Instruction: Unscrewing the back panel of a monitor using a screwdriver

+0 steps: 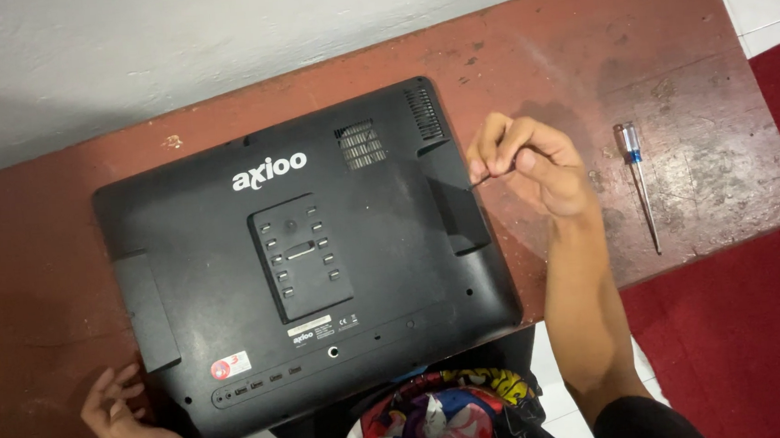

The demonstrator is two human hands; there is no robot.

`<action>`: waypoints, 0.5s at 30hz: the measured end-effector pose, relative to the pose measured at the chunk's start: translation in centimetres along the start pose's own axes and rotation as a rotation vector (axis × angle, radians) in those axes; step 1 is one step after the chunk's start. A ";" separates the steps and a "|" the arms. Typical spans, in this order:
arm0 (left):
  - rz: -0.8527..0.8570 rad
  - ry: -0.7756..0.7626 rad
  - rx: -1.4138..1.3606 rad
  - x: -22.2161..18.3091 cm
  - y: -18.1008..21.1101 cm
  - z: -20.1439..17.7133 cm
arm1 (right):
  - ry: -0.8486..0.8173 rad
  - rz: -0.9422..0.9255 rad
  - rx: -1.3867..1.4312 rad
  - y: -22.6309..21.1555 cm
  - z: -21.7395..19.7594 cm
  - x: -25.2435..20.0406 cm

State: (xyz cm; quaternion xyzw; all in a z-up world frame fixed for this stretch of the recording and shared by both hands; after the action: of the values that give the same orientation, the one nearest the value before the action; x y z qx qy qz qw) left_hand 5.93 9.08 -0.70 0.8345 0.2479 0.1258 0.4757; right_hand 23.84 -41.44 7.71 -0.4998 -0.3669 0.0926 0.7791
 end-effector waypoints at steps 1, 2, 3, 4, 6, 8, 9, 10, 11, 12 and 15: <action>0.021 0.004 0.000 -0.1 0.4 0.0 | -0.001 0.002 -0.027 -0.2 0.1 0.1; 0.022 0.003 -0.001 -0.1 0.4 0.1 | 0.000 0.002 -0.029 -0.2 0.2 0.1; 0.023 0.006 -0.003 -0.1 0.4 0.1 | -0.013 -0.001 0.029 -0.2 0.4 0.2; 0.025 0.009 -0.005 -0.2 0.4 0.1 | -0.027 -0.004 0.087 -0.2 0.6 0.3; 0.015 0.012 -0.003 -0.2 0.5 0.1 | -0.037 0.011 0.123 -0.2 0.9 0.5; 0.005 0.016 0.000 -0.1 0.1 0.1 | -0.046 0.025 0.160 -0.2 1.4 0.9; -0.001 0.024 -0.009 0.0 -0.3 0.0 | -0.015 0.022 0.140 -0.3 1.4 1.2; -0.006 0.032 -0.019 0.1 -0.7 0.0 | 0.016 0.018 0.121 -0.4 1.5 1.5; -0.005 0.030 -0.019 0.0 -0.5 0.0 | 0.017 0.018 0.119 -0.4 1.4 1.4; 0.020 0.031 -0.010 0.0 -0.2 0.1 | 0.022 0.017 0.090 -0.4 1.3 1.3; 0.033 0.032 -0.007 -0.1 0.0 0.0 | 0.006 0.014 0.034 -0.1 0.7 0.8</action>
State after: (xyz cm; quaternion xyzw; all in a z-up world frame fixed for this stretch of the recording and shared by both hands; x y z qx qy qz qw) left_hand 5.88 9.00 -0.69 0.8347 0.2412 0.1479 0.4724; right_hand 23.95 -40.59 8.31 -0.4893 -0.3593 0.1031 0.7880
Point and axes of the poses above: each hand's wrist, its own x-axis towards the middle knuckle, its own z-axis out of the palm, y = z × x, the point moved 8 cm from there along x, towards the middle knuckle, and after that the axes turned 9 degrees about -y, right-handed, at the moved point
